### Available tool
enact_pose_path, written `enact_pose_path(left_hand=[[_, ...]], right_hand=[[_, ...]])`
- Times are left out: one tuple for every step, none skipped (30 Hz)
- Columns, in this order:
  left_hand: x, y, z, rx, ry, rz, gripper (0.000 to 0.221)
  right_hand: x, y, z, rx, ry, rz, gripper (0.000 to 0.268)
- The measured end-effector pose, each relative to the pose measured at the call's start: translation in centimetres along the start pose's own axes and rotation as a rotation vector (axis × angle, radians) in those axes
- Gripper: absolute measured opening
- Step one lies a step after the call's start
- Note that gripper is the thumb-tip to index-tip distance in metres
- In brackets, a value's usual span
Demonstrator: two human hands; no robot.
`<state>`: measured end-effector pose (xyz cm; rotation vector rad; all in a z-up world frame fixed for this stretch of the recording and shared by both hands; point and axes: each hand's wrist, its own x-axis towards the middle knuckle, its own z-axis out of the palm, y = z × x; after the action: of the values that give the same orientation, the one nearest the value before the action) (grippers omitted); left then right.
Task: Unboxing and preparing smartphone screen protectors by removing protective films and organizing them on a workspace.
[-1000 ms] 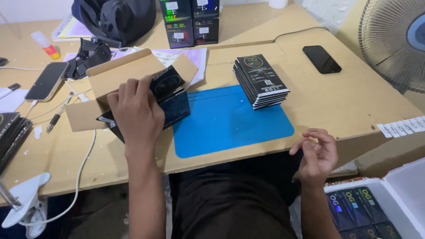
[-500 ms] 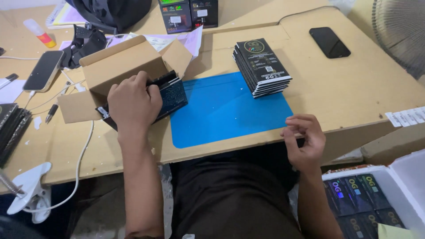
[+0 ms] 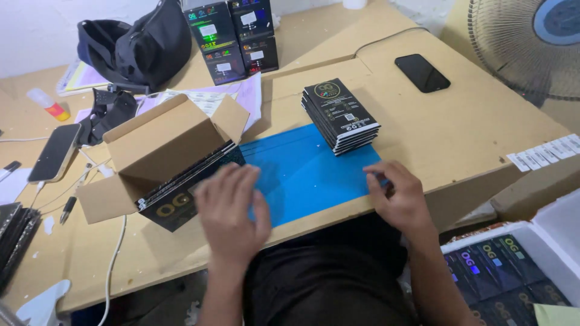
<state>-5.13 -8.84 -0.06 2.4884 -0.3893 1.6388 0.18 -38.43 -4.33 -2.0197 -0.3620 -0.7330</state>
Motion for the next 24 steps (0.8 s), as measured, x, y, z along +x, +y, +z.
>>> enact_pose_path(left_hand=[[-1.4, 1.9, 0.5, -0.084, 0.001, -0.044, 0.031], [-2.6, 3.8, 1.2, -0.17, 0.007, -0.086, 0.03], [-3.3, 4.3, 2.2, -0.183, 0.01, -0.083, 0.03], [-4.2, 4.8, 3.0, -0.124, -0.181, -0.145, 0.032], [-5.1, 5.4, 3.8, -0.064, -0.373, -0.204, 0.037], [-5.2, 5.3, 3.6, -0.064, -0.374, -0.211, 0.037], [-5.1, 5.3, 3.3, -0.111, -0.394, -0.222, 0.04], [-4.3, 4.8, 3.3, -0.153, -0.396, -0.22, 0.044], [-4.3, 4.9, 3.4, -0.148, -0.38, -0.215, 0.044], [-4.5, 5.0, 3.5, -0.14, -0.387, -0.228, 0.044], [-4.8, 5.1, 3.7, -0.133, -0.394, -0.241, 0.044], [-4.4, 5.3, 3.5, -0.133, -0.397, -0.251, 0.044], [-4.1, 5.5, 3.3, -0.128, -0.348, -0.27, 0.042], [-3.8, 5.4, 3.1, -0.118, -0.296, -0.291, 0.041], [-3.8, 5.7, 2.8, -0.111, -0.297, -0.302, 0.041], [-3.5, 5.8, 2.6, -0.172, -0.301, -0.373, 0.042], [-3.1, 6.0, 2.5, -0.234, -0.303, -0.444, 0.044], [-2.9, 6.2, 2.3, -0.228, -0.303, -0.448, 0.044], [-2.6, 6.5, 2.1, -0.391, -0.301, -0.464, 0.048], [-2.5, 6.7, 1.9, -0.551, -0.295, -0.484, 0.054], [-1.9, 7.1, 1.7, -0.543, -0.294, -0.492, 0.054], [-1.4, 7.4, 1.6, -0.877, -0.381, -0.559, 0.075], [-0.8, 7.7, 1.4, -1.215, -0.463, -0.619, 0.102], [-0.9, 8.4, 1.9, -1.207, -0.461, -0.629, 0.102]], right_hand=[[1.0, 0.1, -0.4, -0.316, -0.031, -0.153, 0.022], [2.2, 0.2, -1.0, -0.635, -0.061, -0.307, 0.037], [3.4, -0.7, -1.5, -0.647, -0.055, -0.302, 0.037], [4.6, -1.7, -1.8, -0.73, -0.076, -0.305, 0.042], [5.7, -2.6, -2.2, -0.813, -0.098, -0.308, 0.05], [6.0, -1.9, -1.5, -0.814, -0.105, -0.312, 0.05], [6.3, -1.3, -1.0, -0.919, -0.149, -0.411, 0.055], [7.5, -0.8, -0.3, -1.022, -0.171, -0.516, 0.061], [7.3, -0.2, 0.5, -1.023, -0.154, -0.526, 0.061], [7.0, 0.5, 1.3, -0.957, -0.175, -0.514, 0.056], [6.6, 1.4, 2.1, -0.89, -0.196, -0.501, 0.05], [6.3, 1.2, 1.8, -0.89, -0.206, -0.505, 0.05], [5.9, 1.1, 1.5, -0.786, -0.101, -0.522, 0.039], [5.7, 0.9, 1.5, -0.676, 0.004, -0.54, 0.031], [4.7, 1.3, 1.5, -0.67, -0.006, -0.546, 0.031], [4.0, 1.7, 1.5, -0.658, 0.06, -0.59, 0.029], [3.5, 2.1, 1.5, -0.645, 0.128, -0.632, 0.027], [2.4, 1.0, 1.2, -0.639, 0.125, -0.634, 0.027], [1.3, -0.1, 0.8, -0.49, 0.243, -0.648, 0.019], [0.2, -1.2, 0.4, -0.337, 0.355, -0.659, 0.018], [-1.1, -1.6, 0.7, -0.328, 0.347, -0.662, 0.018], [-2.6, -2.0, 1.0, -0.109, 0.378, -0.625, 0.011], [-4.1, -2.4, 1.3, 0.111, 0.405, -0.581, 0.006], [-4.9, -1.5, 1.3, 0.119, 0.396, -0.578, 0.006]])
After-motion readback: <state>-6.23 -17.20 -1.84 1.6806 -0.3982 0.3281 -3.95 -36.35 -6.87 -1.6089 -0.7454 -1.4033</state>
